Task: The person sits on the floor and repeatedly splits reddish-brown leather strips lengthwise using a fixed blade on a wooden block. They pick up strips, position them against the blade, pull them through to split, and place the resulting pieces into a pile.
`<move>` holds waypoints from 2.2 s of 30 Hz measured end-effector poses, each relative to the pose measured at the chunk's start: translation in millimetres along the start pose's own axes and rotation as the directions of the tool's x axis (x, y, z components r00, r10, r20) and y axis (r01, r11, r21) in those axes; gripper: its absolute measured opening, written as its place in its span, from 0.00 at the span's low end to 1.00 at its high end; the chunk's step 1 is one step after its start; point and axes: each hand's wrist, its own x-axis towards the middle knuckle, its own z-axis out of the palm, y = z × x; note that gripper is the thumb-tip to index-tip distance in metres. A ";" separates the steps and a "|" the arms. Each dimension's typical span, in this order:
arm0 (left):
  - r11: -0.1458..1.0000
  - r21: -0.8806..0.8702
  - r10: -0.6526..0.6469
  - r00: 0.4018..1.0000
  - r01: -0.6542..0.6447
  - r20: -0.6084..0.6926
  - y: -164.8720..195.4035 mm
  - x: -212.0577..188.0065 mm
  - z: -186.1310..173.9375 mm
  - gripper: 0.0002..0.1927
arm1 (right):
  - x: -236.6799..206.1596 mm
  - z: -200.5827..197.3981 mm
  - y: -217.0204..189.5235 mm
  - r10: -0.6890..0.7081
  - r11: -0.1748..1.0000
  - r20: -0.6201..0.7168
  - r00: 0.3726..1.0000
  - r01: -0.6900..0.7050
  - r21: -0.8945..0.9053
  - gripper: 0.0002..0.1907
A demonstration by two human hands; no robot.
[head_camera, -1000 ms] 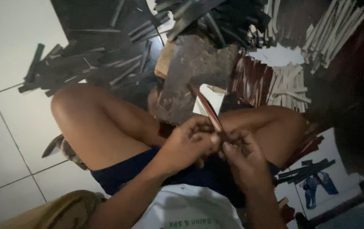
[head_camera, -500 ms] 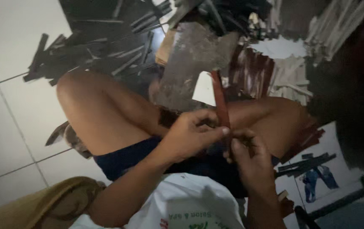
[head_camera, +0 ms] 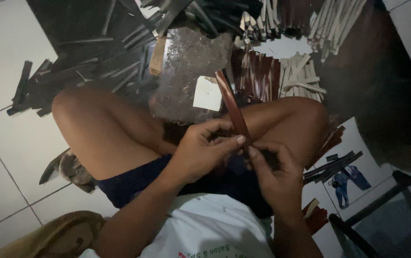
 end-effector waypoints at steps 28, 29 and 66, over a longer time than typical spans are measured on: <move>0.940 0.225 0.268 0.963 -0.258 -0.016 58.5 -28.5 72.1 0.08 | -30.7 -62.7 14.8 0.004 0.993 0.247 0.969 -0.033 0.116 0.11; 0.934 0.225 0.290 0.957 -0.279 -0.013 59.1 -28.4 72.4 0.08 | -31.0 -61.7 13.7 -0.047 0.986 0.271 0.961 0.002 0.165 0.12; 0.983 0.105 0.163 0.982 -0.154 -0.092 148.9 100.7 2.6 0.06 | 165.3 19.1 -52.1 0.009 0.945 0.320 0.947 -0.113 0.307 0.11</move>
